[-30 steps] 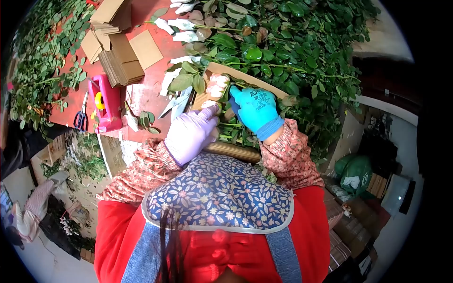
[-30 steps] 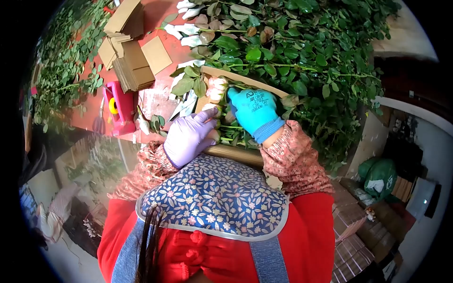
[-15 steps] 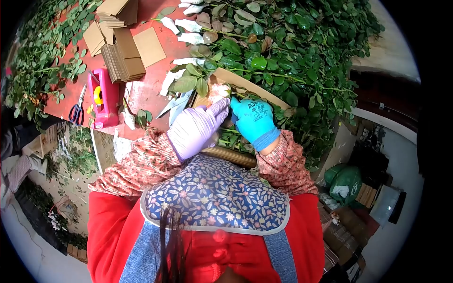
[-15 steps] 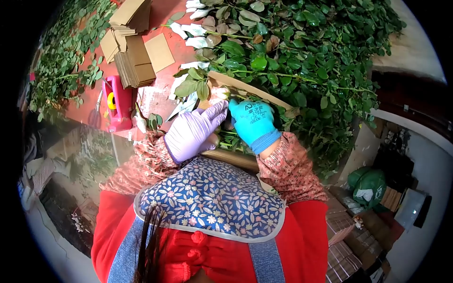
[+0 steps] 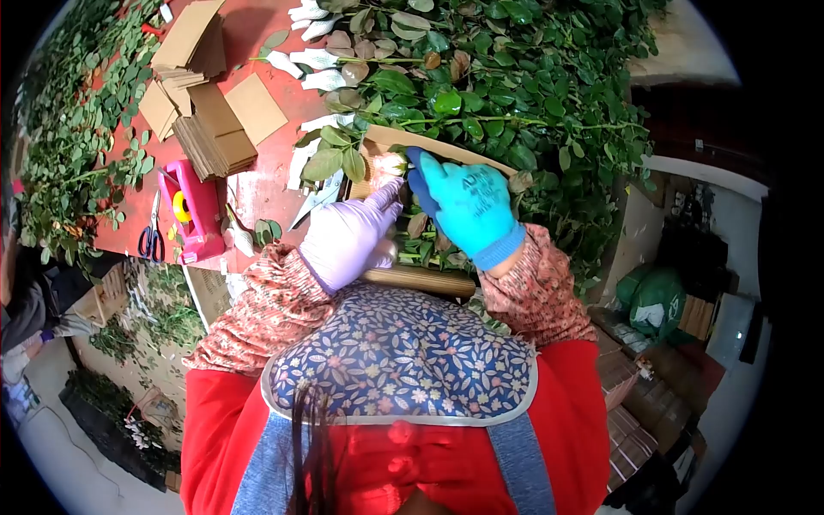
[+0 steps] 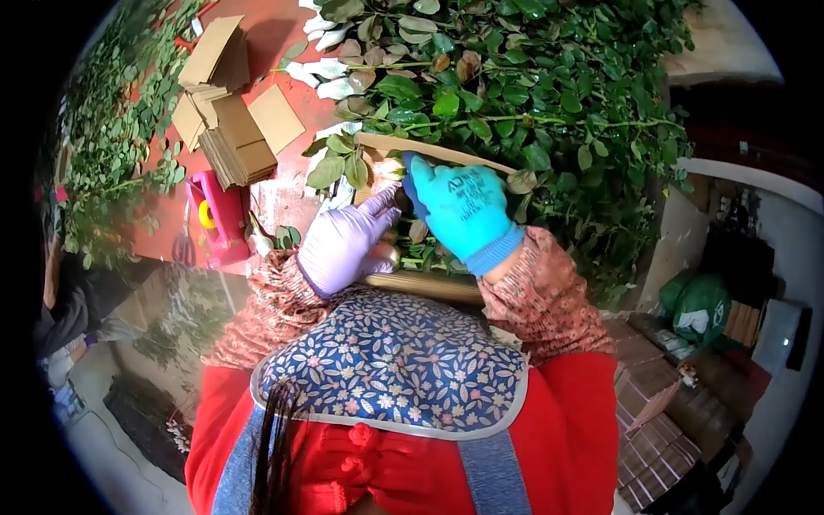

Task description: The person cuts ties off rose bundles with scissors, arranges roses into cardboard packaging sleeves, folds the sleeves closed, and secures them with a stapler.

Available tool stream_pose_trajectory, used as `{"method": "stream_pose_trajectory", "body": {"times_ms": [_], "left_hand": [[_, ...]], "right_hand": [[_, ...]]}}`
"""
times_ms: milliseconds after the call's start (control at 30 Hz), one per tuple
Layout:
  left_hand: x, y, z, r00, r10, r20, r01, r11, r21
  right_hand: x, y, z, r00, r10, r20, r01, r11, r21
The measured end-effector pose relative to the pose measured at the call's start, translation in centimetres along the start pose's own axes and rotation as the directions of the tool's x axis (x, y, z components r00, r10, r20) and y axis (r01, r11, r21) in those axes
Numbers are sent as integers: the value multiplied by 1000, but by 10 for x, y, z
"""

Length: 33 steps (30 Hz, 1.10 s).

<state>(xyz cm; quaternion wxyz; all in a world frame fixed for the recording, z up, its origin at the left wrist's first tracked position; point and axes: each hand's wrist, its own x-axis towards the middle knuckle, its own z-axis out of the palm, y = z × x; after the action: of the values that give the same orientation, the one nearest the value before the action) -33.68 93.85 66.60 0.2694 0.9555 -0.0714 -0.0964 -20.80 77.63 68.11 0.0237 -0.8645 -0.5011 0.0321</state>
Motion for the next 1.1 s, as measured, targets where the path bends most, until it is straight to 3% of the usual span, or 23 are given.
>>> {"method": "stream_pose_trajectory", "body": {"times_ms": [67, 233, 300, 433, 567, 667, 833, 900, 967, 1067, 1100], "left_hand": [[1, -1, 0, 1000, 14, -6, -14, 1000, -20], [-1, -3, 4, 1000, 6, -2, -6, 1000, 6], [-2, -8, 10, 997, 63, -46, -63, 998, 8], [0, -4, 5, 999, 53, -6, -53, 999, -2], [4, -4, 2, 998, 23, 58, -19, 997, -71], [3, -2, 2, 1000, 20, 14, -18, 984, -176], [4, -6, 6, 996, 85, -31, -88, 986, -138], [6, -3, 1, 998, 12, 62, 2, 974, -226], [7, -4, 1, 1000, 20, 17, -17, 988, -156], [8, -3, 1, 995, -34, 93, 57, 965, -255], [8, -2, -1, 995, -44, 86, 65, 964, -259]], "right_hand": [[10, -1, 11, 979, 63, 194, -49, 996, -74], [11, 2, 33, 989, 73, 125, -62, 994, -92], [11, 1, 34, 971, 113, 211, -98, 992, -83], [10, -3, 36, 979, 139, 148, -103, 968, -227], [8, -2, 42, 984, 147, 104, -123, 971, -206], [5, 3, 51, 985, 139, 98, -132, 989, -71], [-3, 6, 44, 978, 199, 69, -205, 974, 98], [-10, 8, 45, 976, 113, -186, -93, 989, 115], [-13, 10, 48, 975, 36, -220, -18, 996, 84], [-9, 11, 40, 998, 14, -63, -4, 988, 157], [-5, 10, 31, 996, 41, 74, -52, 985, 162]]}}
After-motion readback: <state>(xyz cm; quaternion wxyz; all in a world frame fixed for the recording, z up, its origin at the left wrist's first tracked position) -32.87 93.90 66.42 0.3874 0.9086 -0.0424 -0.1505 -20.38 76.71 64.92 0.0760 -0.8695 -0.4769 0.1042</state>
